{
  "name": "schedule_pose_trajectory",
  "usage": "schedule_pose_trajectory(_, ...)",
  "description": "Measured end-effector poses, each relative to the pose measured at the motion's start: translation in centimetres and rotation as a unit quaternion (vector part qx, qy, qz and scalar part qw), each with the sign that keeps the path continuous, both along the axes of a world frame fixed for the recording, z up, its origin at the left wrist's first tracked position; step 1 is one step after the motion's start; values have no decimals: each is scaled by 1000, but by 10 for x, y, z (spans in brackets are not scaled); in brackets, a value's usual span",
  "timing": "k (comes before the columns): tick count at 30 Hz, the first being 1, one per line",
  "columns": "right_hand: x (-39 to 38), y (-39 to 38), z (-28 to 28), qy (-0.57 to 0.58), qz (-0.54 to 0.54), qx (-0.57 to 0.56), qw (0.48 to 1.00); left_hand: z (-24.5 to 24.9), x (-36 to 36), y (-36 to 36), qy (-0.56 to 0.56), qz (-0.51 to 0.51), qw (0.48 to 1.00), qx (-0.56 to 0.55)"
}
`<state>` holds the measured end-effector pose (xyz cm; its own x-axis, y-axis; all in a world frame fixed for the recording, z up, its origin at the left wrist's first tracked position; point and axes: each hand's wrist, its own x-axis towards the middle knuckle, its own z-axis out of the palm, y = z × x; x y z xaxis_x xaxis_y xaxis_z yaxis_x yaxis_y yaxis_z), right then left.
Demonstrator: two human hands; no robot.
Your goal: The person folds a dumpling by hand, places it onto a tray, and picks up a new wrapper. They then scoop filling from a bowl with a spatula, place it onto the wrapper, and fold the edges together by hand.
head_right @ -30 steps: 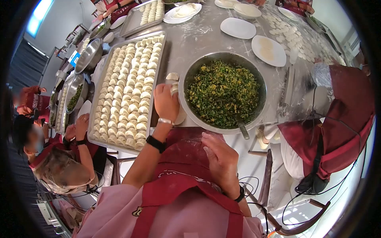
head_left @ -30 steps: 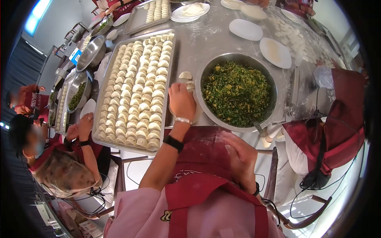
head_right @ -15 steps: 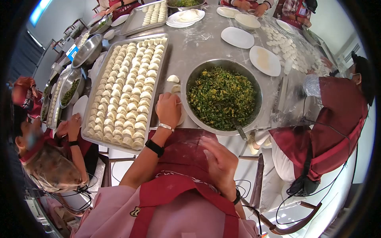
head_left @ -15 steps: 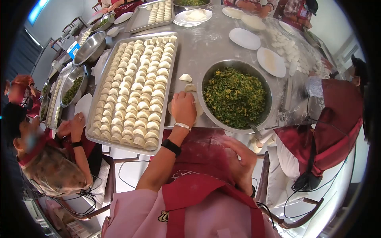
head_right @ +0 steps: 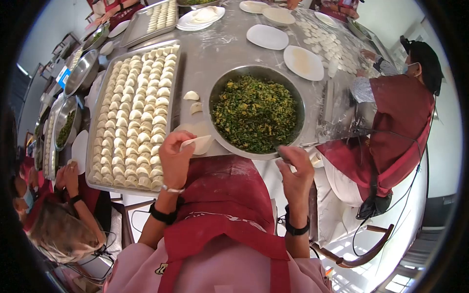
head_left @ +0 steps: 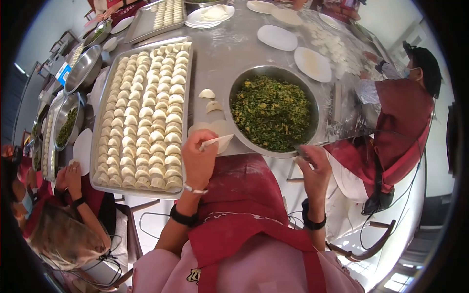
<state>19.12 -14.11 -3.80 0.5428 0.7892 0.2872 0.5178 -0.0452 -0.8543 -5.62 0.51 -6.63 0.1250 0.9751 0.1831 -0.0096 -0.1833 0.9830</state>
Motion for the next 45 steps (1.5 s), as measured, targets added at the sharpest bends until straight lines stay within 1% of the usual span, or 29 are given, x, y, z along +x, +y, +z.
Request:
schedule_pose_trajectory(1,-2,5,0,-34,3,11,999,3,-2,-2,-97,-21,993,-63)
schedule_pose_trajectory(2,-4,11,-1,-68,8,22,997,8,-4,-4,-150,-39,979,-135)
schedule_pose_trajectory(4,-9,23,10,-91,3,11,996,24,-8,-7,-248,-75,926,-273)
schedule_pose_trajectory(5,-8,27,15,-103,1,6,995,26,-9,-7,-288,-107,904,-299)
schedule_pose_trajectory(8,2,36,16,-99,15,-16,995,24,-3,-8,-395,-171,840,-329)
schedule_pose_trajectory(9,8,38,16,-156,23,8,987,20,-3,-8,-406,-181,830,-335)
schedule_pose_trajectory(12,7,39,28,-32,-57,33,997,7,-4,-6,-434,-194,809,-347)
schedule_pose_trajectory(14,4,48,34,-48,-79,60,994,6,-3,-6,-445,-188,802,-351)
schedule_pose_trajectory(16,6,61,28,-54,-91,76,992,6,1,-5,-470,-199,786,-349)
schedule_pose_trajectory(17,8,66,19,-60,-87,63,992,7,2,-4,-482,-204,778,-347)
schedule_pose_trajectory(19,13,78,2,-73,-78,41,993,3,6,-1,-483,-209,776,-349)
schedule_pose_trajectory(21,5,88,-1,28,-71,19,997,-2,9,1,-478,-209,777,-352)
schedule_pose_trajectory(23,-3,94,0,127,-64,7,990,-5,13,2,-466,-206,783,-357)
schedule_pose_trajectory(26,-3,99,-6,205,-58,9,977,-3,17,1,-461,-207,788,-351)
schedule_pose_trajectory(31,-1,105,2,315,-69,15,946,-3,21,-1,-476,-186,778,-365)
schedule_pose_trajectory(38,0,111,-4,412,-47,-4,910,3,18,1,-477,-192,787,-343)
schedule_pose_trajectory(41,-1,111,-2,464,-38,9,885,10,16,2,-466,-166,804,-329)
schedule_pose_trajectory(45,4,110,-6,500,-31,18,866,18,15,8,-461,-165,816,-307)
